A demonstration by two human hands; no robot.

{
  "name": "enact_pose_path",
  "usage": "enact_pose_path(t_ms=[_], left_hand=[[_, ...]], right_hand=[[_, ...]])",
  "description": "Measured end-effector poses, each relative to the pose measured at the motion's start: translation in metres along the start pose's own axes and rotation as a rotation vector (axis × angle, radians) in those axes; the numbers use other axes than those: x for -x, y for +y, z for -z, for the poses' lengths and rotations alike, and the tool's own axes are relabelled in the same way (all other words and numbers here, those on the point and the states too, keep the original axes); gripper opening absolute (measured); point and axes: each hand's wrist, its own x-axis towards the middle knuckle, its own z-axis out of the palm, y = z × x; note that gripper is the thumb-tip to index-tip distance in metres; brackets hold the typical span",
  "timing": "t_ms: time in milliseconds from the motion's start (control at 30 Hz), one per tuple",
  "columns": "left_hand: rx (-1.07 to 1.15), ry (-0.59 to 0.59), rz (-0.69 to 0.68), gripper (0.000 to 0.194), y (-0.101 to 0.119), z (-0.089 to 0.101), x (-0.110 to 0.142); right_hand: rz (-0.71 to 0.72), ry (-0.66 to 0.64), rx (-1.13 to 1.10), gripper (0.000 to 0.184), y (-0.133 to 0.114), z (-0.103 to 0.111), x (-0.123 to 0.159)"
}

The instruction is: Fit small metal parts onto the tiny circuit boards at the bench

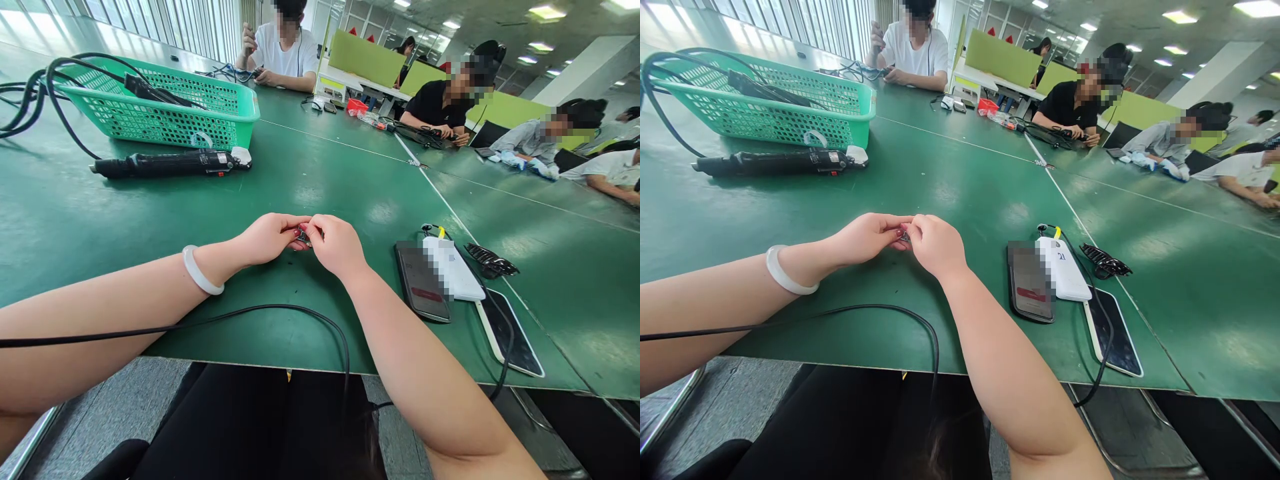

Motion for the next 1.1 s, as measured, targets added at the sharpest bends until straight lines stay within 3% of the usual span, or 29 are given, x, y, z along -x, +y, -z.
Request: enact_pose_path(t_ms=[300,500,767,900,1100], left_hand=[[0.024,0.068,0.042,0.050,0.011,-0.003,0.002],[0.028,0.059,0.043,0.040,0.011,-0.002,0.001],[0.423,0.318,0.263,0.018,0.002,0.007,-0.005],[0.467,0.306,0.295,0.018,0.001,0.005,-0.006],[0.418,0.284,0.320,0.023,0.001,0.005,-0.005]], right_hand=[[-0.061,-0.025,-0.052,0.031,-0.002,0.003,-0.001],[-0.084,-0.028,-0.126,0.029,0.001,0.003,-0.002],[-0.024,-0.158,-0.085,0.013,0.013,-0.004,-0.002],[0.031,-0.223,-0.032,0.008,0.010,-0.009,-0.002],[0.067,-0.238,-0.006,0.015,0.010,-0.010,-0.002]])
